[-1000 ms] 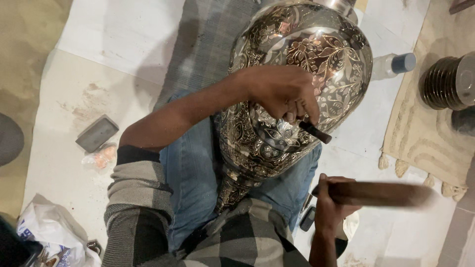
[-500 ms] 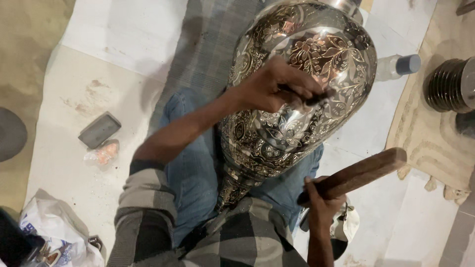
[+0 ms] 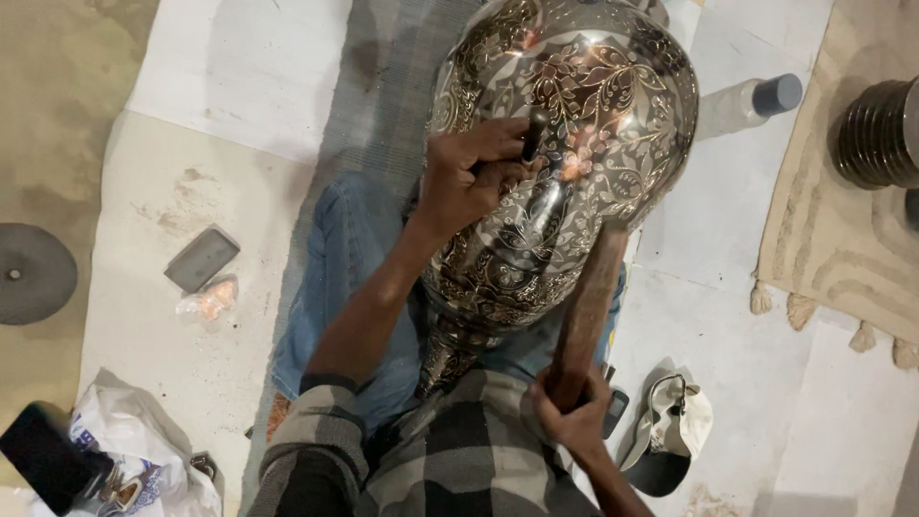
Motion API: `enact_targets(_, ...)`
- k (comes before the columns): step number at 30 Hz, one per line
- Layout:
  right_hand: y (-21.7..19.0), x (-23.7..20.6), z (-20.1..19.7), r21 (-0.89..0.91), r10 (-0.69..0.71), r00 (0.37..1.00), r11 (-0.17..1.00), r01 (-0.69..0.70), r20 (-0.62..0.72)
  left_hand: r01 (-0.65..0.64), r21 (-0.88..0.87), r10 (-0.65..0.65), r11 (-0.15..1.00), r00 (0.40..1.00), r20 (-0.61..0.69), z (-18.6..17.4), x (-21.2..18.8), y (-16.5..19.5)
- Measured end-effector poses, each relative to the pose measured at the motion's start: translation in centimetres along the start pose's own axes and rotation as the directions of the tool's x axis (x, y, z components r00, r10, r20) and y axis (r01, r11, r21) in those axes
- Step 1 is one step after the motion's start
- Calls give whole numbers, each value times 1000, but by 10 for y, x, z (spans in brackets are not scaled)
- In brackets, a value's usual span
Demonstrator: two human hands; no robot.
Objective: The person sits on the floor with a large engraved brass vase held between their legs, carving details into the floral pattern using a chisel struck by a wooden mallet. They reposition the chisel across different areas of the design and finally rub the vase surface with a hand.
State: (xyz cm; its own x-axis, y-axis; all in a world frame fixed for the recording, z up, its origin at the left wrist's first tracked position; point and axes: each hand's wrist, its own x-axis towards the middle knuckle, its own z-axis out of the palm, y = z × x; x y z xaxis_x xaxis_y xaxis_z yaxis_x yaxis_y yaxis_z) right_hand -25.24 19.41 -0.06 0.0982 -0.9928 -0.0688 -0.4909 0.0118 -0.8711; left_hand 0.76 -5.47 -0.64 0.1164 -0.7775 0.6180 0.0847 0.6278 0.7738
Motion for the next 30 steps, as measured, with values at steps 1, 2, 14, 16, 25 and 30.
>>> enact_targets(1,-11,14,-4,50,-23,999,998,25,-40,-19,32,18,999,1000,13,-1,1,-2)
enact_targets(2,-23,29,-10,96,-45,996,994,53,-81,-37,62,36,997,999,24,-2,2,-3)
enact_targets(14,-168,184,-97,5,-224,963,974,226,151,51,-16,-51,999,999,-18,-1,0,-4)
enact_targets(16,-204,199,-99,-249,-218,950,930,272,222,25,-18,-25,1000,999,-37,0,2,-5)
enact_targets(25,-253,229,-96,-725,-114,902,557,406,417,70,-71,-73,995,997,-36,2,9,12)
enact_targets(30,-243,239,-102,-732,-95,899,547,406,428,124,33,-123,992,992,-29,3,12,18)
